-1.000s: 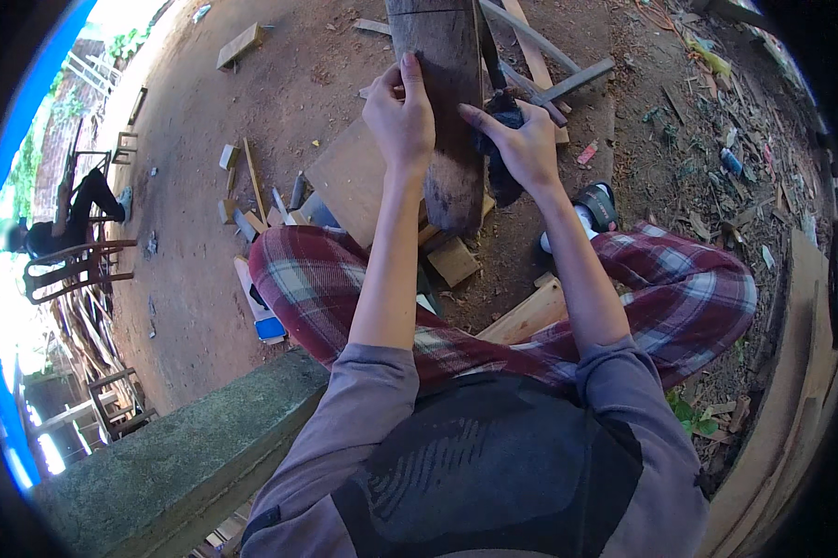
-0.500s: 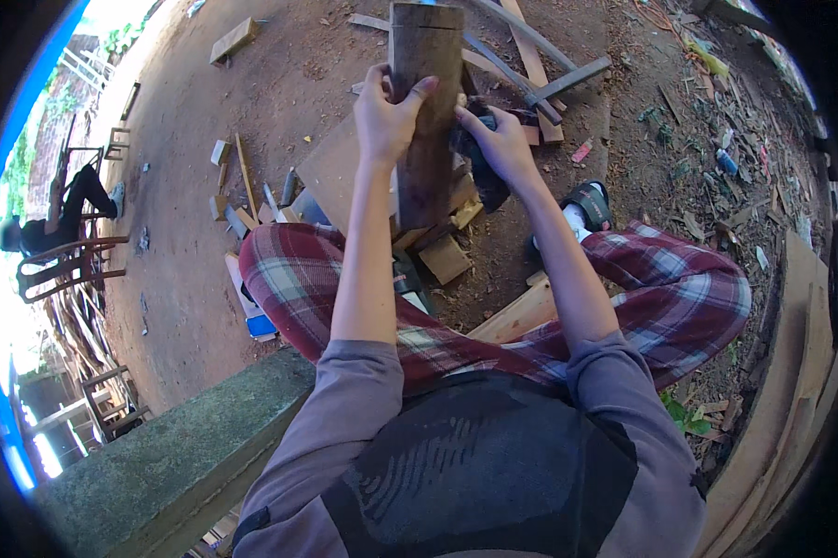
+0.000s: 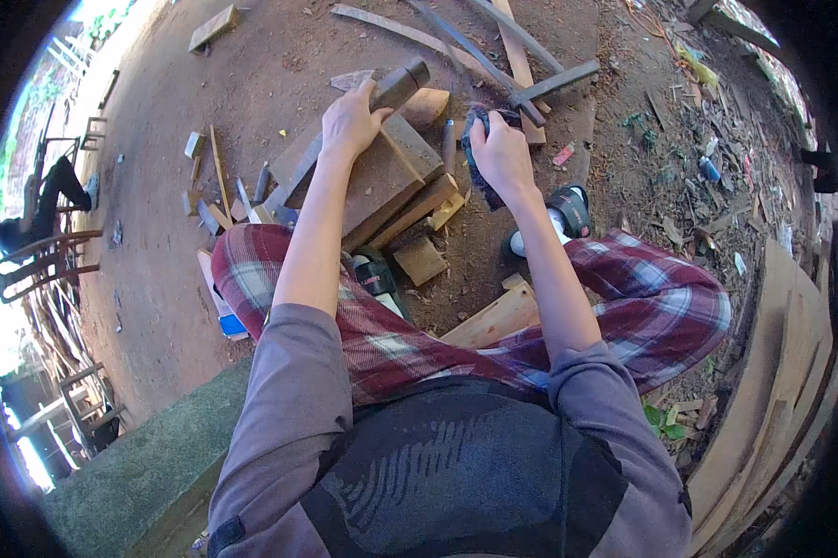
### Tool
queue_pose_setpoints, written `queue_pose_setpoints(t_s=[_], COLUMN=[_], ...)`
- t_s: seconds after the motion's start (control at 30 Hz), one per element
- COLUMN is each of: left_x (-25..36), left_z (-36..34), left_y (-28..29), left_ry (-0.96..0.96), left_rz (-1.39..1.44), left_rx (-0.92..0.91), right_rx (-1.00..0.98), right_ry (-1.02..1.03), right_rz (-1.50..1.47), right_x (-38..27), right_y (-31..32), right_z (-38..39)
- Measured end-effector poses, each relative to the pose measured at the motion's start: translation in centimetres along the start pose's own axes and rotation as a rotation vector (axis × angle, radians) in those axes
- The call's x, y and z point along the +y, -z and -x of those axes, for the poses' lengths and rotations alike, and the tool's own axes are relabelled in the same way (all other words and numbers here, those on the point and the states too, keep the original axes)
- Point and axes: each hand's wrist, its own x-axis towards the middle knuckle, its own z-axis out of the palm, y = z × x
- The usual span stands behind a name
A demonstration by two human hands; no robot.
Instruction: Sawing a cylindrical piece of wood into two segments using a handsaw.
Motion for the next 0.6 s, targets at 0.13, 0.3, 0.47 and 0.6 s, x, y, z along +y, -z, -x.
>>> queue_pose_setpoints(t_s=[0.13, 0.3, 0.47, 0.6], left_x=[-0.3, -3.3, -3.1, -3.5], left_z=[0.4, -0.5, -0.7, -0.9], left_y=[-0.1, -1.0, -1.3, -0.9], left_ry=[-0.122, -0.253, -0.186, -0.116], left_rz=[-0.130, -0.190, -0.187, -0.182], left_rx=[-0.014, 0.026, -0.031, -0.070], right_rx=[-0.071, -0.078, -0.130, -0.267], right_ry=[0.054, 0.070, 0.036, -0.018], right_rz=[0.088, 0.118, 0.213, 0.275], right_x=[-1.8, -2.8, -2.6, -3.1], right_y=[-0.1, -1.6, -1.4, -0.1], right_z=[0.3, 0.5, -0.1, 0.7])
